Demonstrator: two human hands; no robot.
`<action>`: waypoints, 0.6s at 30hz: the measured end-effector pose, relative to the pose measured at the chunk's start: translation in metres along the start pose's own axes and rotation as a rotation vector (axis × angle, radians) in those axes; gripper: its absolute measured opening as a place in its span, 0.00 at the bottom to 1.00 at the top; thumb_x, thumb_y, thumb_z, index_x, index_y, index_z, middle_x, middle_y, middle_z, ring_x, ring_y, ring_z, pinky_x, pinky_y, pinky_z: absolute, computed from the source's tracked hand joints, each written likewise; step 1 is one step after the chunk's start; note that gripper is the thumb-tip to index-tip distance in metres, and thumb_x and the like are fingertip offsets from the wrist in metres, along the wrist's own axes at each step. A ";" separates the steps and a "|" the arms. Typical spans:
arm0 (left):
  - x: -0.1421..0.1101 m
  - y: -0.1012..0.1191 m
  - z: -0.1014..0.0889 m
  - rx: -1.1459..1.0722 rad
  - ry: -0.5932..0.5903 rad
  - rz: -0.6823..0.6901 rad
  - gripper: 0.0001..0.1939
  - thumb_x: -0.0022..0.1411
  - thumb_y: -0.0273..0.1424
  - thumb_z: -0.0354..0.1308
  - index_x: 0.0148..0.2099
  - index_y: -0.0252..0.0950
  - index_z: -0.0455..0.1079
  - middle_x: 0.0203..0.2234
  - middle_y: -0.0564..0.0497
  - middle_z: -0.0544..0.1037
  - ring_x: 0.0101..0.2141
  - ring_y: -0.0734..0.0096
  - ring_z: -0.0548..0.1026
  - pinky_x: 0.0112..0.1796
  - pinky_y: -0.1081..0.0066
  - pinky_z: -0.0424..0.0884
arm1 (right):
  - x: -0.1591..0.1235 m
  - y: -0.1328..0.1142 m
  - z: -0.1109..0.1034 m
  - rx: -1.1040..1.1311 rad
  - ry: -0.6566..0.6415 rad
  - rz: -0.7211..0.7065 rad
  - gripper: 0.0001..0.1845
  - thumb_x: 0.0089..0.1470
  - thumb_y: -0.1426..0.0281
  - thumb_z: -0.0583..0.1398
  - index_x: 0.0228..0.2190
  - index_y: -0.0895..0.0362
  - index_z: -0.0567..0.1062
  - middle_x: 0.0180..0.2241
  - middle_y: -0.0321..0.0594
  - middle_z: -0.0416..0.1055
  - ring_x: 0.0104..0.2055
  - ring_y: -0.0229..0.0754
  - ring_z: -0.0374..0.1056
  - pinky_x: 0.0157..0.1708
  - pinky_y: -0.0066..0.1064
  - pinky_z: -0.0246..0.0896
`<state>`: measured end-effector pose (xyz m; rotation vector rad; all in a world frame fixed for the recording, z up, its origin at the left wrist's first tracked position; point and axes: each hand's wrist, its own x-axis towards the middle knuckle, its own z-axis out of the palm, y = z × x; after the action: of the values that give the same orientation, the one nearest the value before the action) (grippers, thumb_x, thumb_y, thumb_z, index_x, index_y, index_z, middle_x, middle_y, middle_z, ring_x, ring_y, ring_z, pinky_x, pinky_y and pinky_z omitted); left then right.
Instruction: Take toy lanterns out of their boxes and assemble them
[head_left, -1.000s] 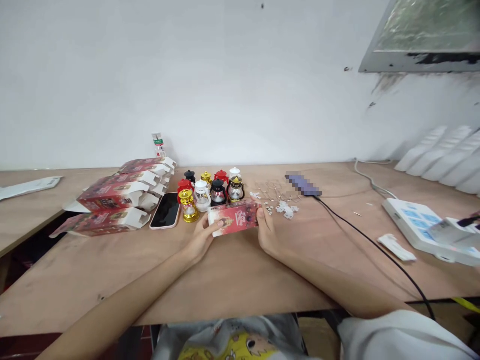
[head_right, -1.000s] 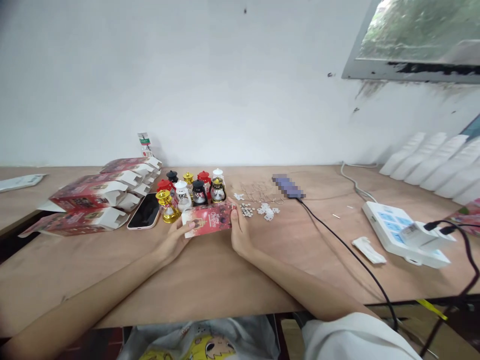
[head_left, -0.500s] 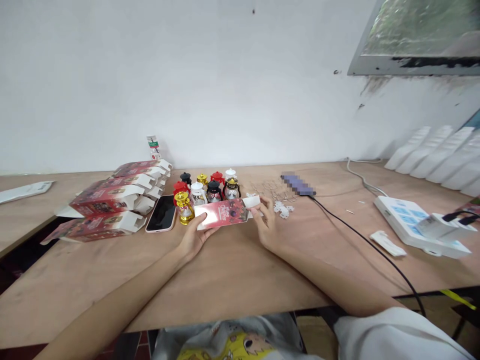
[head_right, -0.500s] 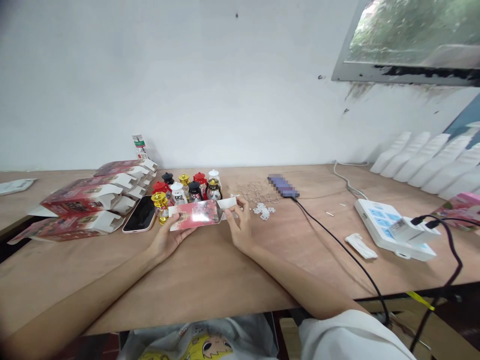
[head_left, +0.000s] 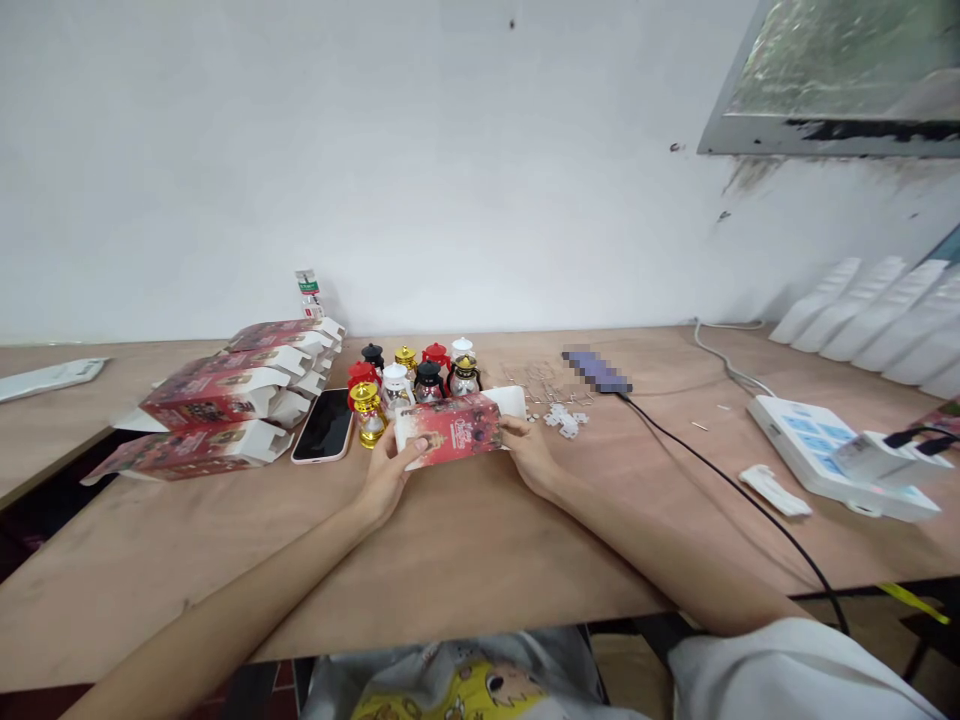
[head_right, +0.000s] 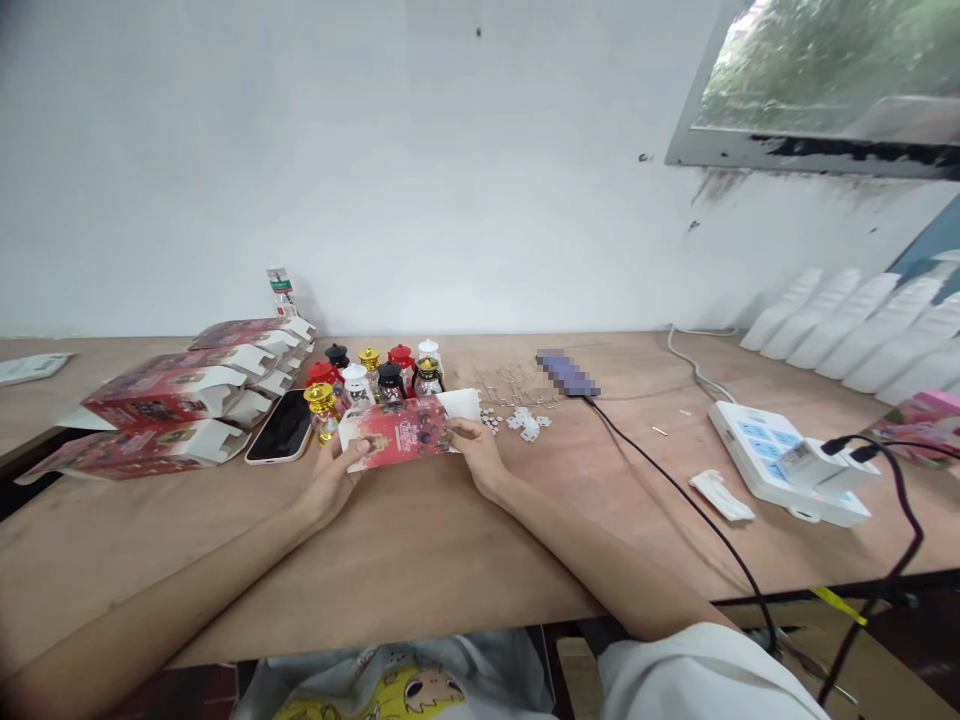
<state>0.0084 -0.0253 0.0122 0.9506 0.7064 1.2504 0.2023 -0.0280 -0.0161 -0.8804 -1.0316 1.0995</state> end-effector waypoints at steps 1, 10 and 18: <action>-0.001 0.001 0.001 0.012 -0.008 0.007 0.25 0.34 0.35 0.72 0.38 0.35 0.70 0.33 0.49 0.80 0.36 0.65 0.77 0.39 0.71 0.72 | 0.000 -0.001 0.000 0.020 0.008 0.010 0.14 0.31 0.59 0.69 0.20 0.54 0.76 0.24 0.34 0.72 0.29 0.38 0.64 0.34 0.30 0.57; -0.001 0.024 0.009 0.108 0.026 0.167 0.25 0.34 0.36 0.71 0.37 0.35 0.68 0.31 0.50 0.79 0.38 0.62 0.76 0.38 0.70 0.72 | 0.012 -0.033 -0.007 0.152 0.138 -0.032 0.13 0.36 0.60 0.66 0.19 0.54 0.71 0.28 0.35 0.72 0.33 0.38 0.67 0.32 0.28 0.62; 0.001 0.121 0.027 0.457 0.213 0.781 0.28 0.41 0.35 0.69 0.42 0.37 0.59 0.40 0.49 0.72 0.42 0.63 0.72 0.43 0.64 0.70 | 0.056 -0.093 -0.022 0.176 0.246 -0.168 0.08 0.38 0.68 0.63 0.19 0.54 0.68 0.27 0.33 0.72 0.34 0.35 0.69 0.38 0.28 0.67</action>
<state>-0.0229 -0.0245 0.1318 1.5746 0.8406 1.9380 0.2556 0.0033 0.0764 -0.7511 -0.7772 0.9002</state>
